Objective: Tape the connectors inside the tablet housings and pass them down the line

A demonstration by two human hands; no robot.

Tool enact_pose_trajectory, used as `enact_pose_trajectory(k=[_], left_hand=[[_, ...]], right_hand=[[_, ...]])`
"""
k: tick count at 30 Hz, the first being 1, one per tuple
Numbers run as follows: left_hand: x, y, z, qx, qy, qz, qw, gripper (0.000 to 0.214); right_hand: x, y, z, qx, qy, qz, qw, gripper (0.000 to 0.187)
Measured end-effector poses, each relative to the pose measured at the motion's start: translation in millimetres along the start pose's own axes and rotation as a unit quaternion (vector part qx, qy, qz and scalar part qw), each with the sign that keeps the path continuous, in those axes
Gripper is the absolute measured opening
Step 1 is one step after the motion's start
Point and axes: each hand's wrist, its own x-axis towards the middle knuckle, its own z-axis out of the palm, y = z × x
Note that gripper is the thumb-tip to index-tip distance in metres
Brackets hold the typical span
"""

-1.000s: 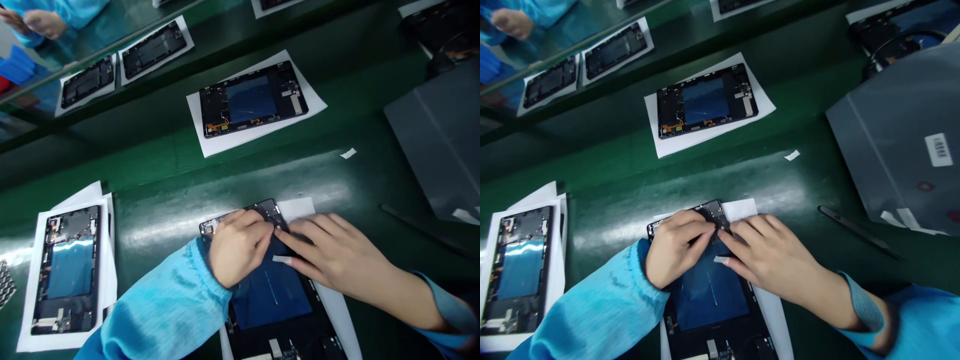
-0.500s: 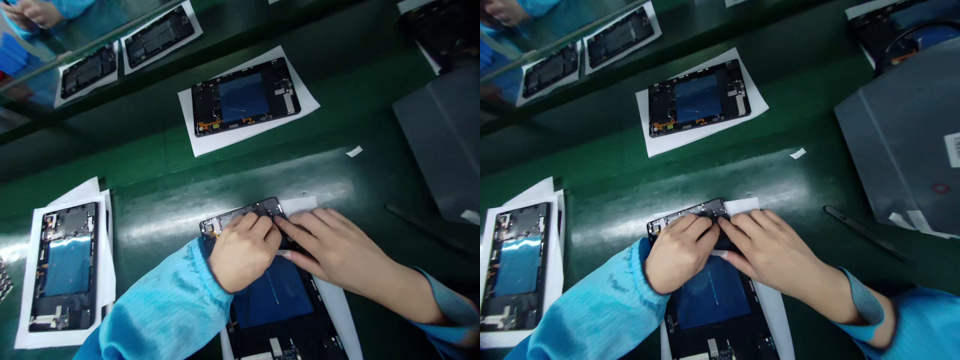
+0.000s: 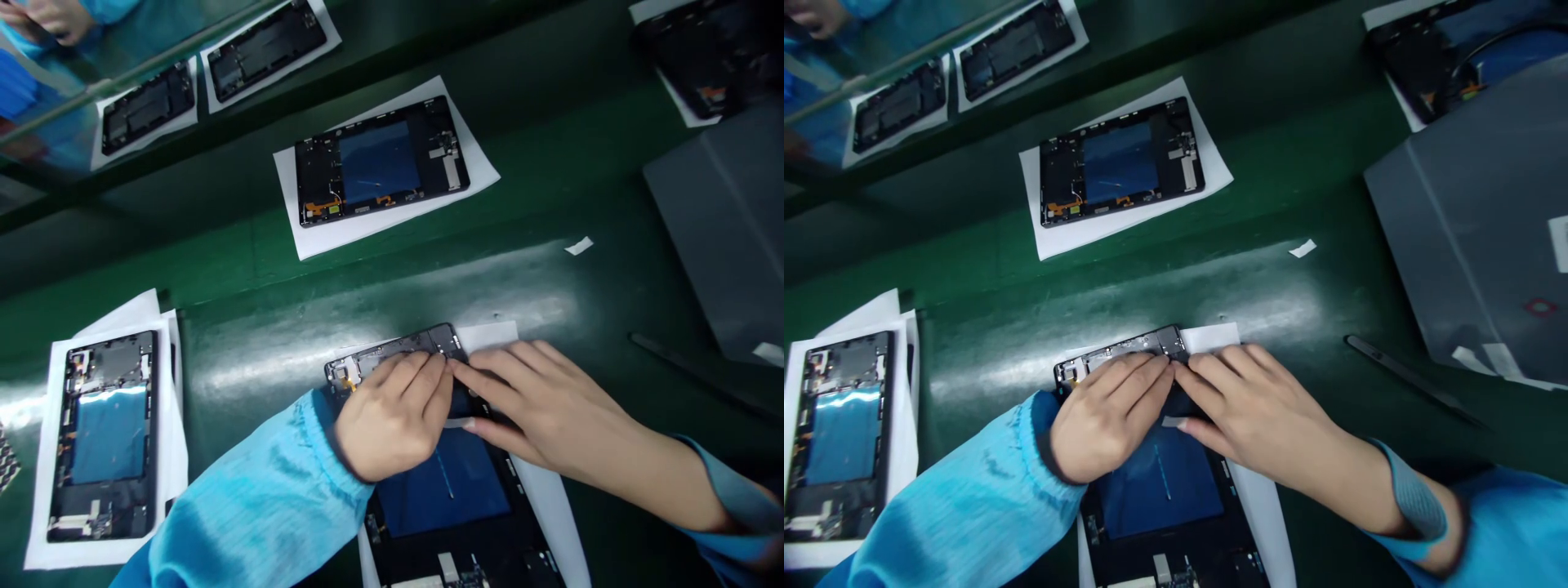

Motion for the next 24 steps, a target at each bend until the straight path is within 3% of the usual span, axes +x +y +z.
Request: enact_pose_trajectory(k=[3, 9, 14, 16, 18, 24], left_hand=[[-4, 1, -2.8, 0.022, -0.003, 0.026, 0.999, 0.027], [-7, 1, 0.1, 0.038, -0.006, 0.028, 0.999, 0.029], [-6, 1, 3.9, 0.044, -0.001, 0.031, 0.999, 0.027], [-7, 2, 4.8, 0.045, -0.006, 0.032, 0.998, 0.028], [-7, 2, 5.3, 0.045, -0.007, 0.033, 0.998, 0.029], [-7, 1, 6.1, 0.048, 0.005, 0.025, 0.999, 0.031]], right_hand=[[-2, -2, 1, 0.014, -0.002, 0.01, 1.0, 0.043], [1, -5, -2, -0.055, 0.008, -0.012, 0.998, 0.043], [8, 3, -15, 0.036, 0.122, 0.034, 0.991, 0.021], [7, 5, -15, -0.006, 0.141, 0.051, 0.989, 0.029], [6, 4, -10, -0.067, 0.118, 0.032, 0.99, 0.035], [12, -3, 2, -0.113, 0.074, -0.022, 0.991, 0.019]])
